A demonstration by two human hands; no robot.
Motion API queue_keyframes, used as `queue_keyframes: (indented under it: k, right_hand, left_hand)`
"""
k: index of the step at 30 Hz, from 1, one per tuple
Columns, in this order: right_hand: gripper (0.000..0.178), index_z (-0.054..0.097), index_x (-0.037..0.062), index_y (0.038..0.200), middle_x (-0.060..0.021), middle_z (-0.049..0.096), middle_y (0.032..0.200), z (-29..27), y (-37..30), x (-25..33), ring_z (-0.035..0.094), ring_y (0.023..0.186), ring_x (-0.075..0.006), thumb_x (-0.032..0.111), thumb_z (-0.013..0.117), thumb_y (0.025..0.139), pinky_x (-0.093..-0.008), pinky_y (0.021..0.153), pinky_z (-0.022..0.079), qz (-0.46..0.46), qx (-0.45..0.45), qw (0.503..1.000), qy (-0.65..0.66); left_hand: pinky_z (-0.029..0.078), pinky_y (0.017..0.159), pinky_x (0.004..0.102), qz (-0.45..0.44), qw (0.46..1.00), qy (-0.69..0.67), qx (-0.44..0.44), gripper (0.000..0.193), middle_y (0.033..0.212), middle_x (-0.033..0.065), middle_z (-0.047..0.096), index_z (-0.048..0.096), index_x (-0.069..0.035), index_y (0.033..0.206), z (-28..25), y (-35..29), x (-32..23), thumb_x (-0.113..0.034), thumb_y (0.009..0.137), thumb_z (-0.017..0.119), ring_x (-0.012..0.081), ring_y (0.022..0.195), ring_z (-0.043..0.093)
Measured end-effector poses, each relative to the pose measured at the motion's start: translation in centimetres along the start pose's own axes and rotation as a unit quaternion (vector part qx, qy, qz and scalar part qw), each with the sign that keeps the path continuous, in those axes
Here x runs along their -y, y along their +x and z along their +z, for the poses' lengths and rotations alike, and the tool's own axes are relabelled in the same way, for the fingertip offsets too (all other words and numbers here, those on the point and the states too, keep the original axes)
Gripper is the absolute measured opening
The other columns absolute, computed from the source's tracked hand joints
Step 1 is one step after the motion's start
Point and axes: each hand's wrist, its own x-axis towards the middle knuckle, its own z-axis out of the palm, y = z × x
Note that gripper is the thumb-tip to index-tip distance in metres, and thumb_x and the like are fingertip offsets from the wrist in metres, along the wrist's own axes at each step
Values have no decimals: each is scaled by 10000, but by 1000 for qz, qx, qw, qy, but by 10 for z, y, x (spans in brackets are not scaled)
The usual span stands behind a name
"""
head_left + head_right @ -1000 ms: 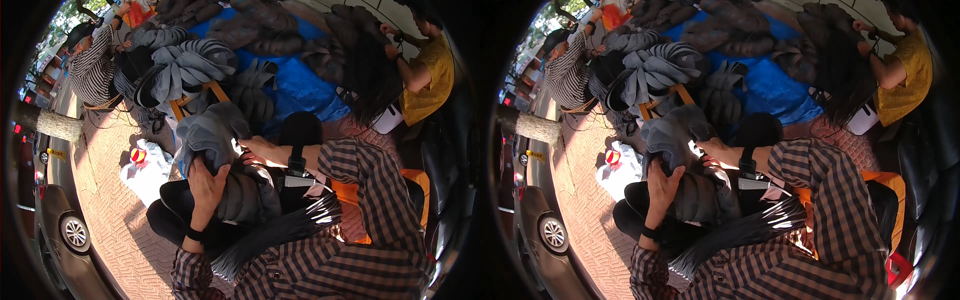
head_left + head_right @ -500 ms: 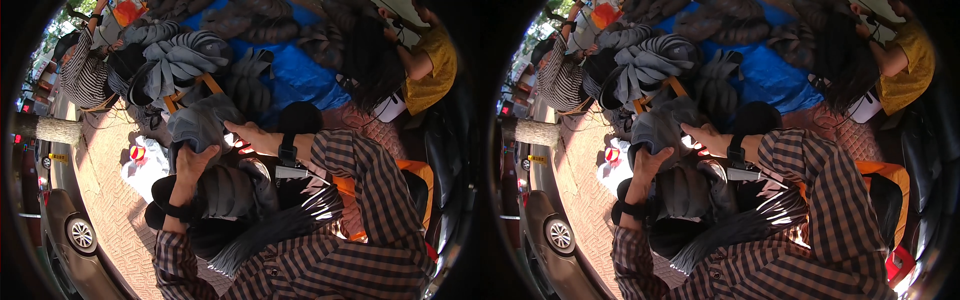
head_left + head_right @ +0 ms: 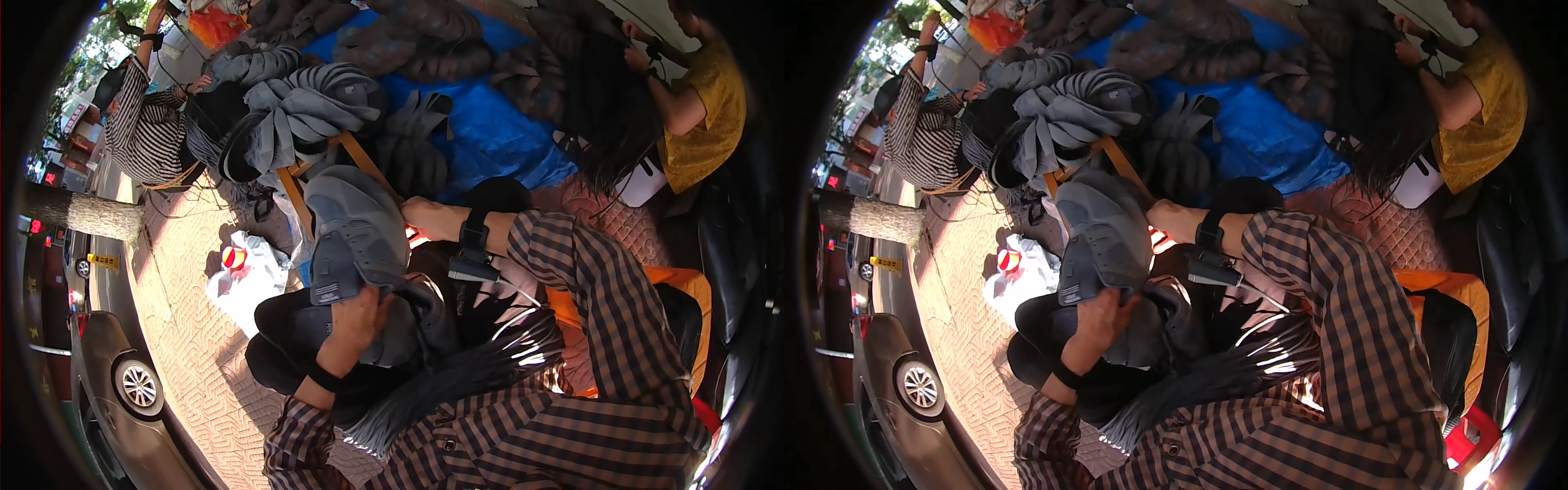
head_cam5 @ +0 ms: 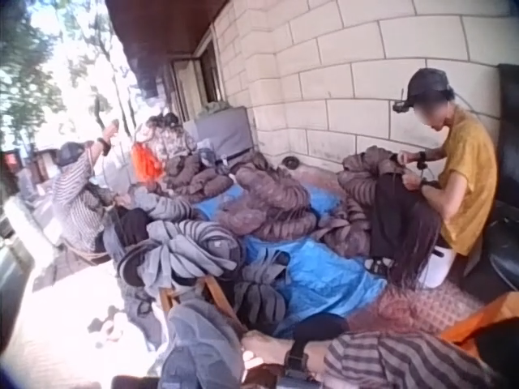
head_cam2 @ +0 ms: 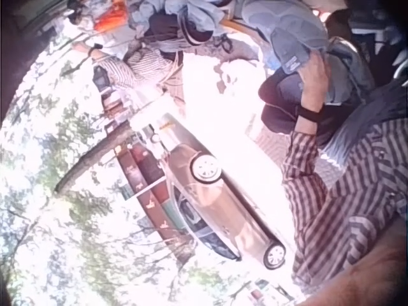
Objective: Insert and thread shoelaces through the eyelets of shoe uppers during manufacturing.
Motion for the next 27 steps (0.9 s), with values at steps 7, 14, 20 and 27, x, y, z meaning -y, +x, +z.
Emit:
queue_keyframes:
  k: [7,14,20,27]
  right_hand:
    - [319,592,-41,1048,-139,671,854,22,-36,44,663,763,-208,54,662,751,-352,691,512,-221,-82,945,-225]
    - [426,610,18,1207,-125,680,988,14,-40,76,644,926,-164,-48,508,799,-297,719,536,-58,91,977,-182]
    - [644,410,-28,1370,-343,505,1260,57,-101,81,531,1164,-468,299,580,843,-523,967,435,-268,38,745,-610]
    - [747,299,-13,1441,-358,405,1320,82,-115,69,471,1191,-495,347,569,844,-537,989,400,-176,-51,683,-707]
  left_hand:
    - [487,752,501,-183,981,-64,22,330,869,267,648,595,24,1031,-16,8,-8,-233,833,658,448,834,630]
    - [490,635,448,-52,997,24,58,352,870,172,654,623,-17,1038,34,21,-20,-294,824,657,313,799,654]
    - [502,689,419,36,978,175,-110,451,925,126,617,559,-20,1180,38,22,-23,-282,820,630,261,823,635]
    - [370,983,514,-87,993,-9,80,638,1206,205,561,433,-15,1332,-18,6,-53,-302,815,672,322,1154,534]
